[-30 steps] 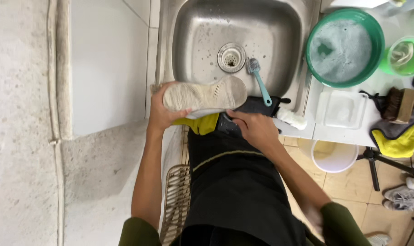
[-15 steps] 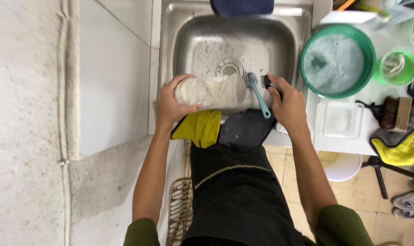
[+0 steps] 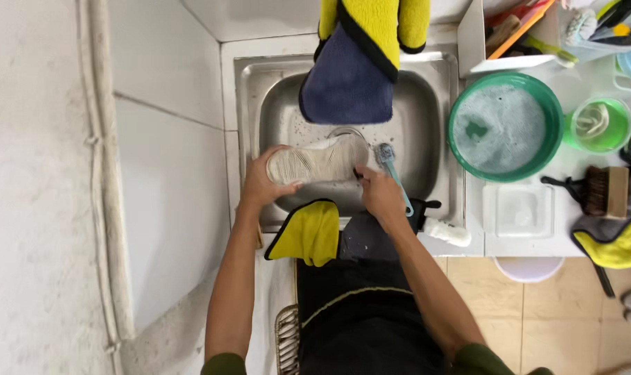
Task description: The person scrubs a white sneaker in a sink using a brush and a sponge. They rinse the shoe under running water and continue scrubbing different parts of the shoe's surface.
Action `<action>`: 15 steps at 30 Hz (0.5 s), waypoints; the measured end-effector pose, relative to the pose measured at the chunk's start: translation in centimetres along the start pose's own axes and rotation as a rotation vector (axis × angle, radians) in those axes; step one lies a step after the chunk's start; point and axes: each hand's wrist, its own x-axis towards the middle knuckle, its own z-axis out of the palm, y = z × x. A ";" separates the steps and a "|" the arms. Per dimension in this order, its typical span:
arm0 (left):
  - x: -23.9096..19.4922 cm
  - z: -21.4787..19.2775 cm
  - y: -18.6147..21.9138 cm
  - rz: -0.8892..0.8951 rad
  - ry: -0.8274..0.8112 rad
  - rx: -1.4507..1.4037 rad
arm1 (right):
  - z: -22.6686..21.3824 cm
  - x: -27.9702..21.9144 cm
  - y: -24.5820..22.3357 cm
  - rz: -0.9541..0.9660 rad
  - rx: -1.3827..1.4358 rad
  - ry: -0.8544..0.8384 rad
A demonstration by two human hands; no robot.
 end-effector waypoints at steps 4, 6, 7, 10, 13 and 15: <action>-0.5 1.4 -0.2 0.008 0.091 0.079 | -4.7 2.6 -3.7 0.137 -0.110 -0.015; -2.0 3.4 4.5 -0.089 0.215 0.098 | -4.8 4.0 -3.2 0.219 0.250 -0.031; -2.5 5.6 4.1 -0.082 0.215 0.098 | -4.6 4.5 -3.7 0.216 0.250 -0.025; -4.5 11.3 3.8 0.092 0.309 0.338 | -4.1 5.3 -4.1 0.473 0.613 -0.283; -6.7 14.2 4.9 0.371 0.294 0.622 | -3.1 5.4 -2.2 0.499 0.476 -0.205; -6.3 14.7 4.1 0.461 0.296 0.693 | -0.8 6.5 0.5 0.533 0.670 -0.142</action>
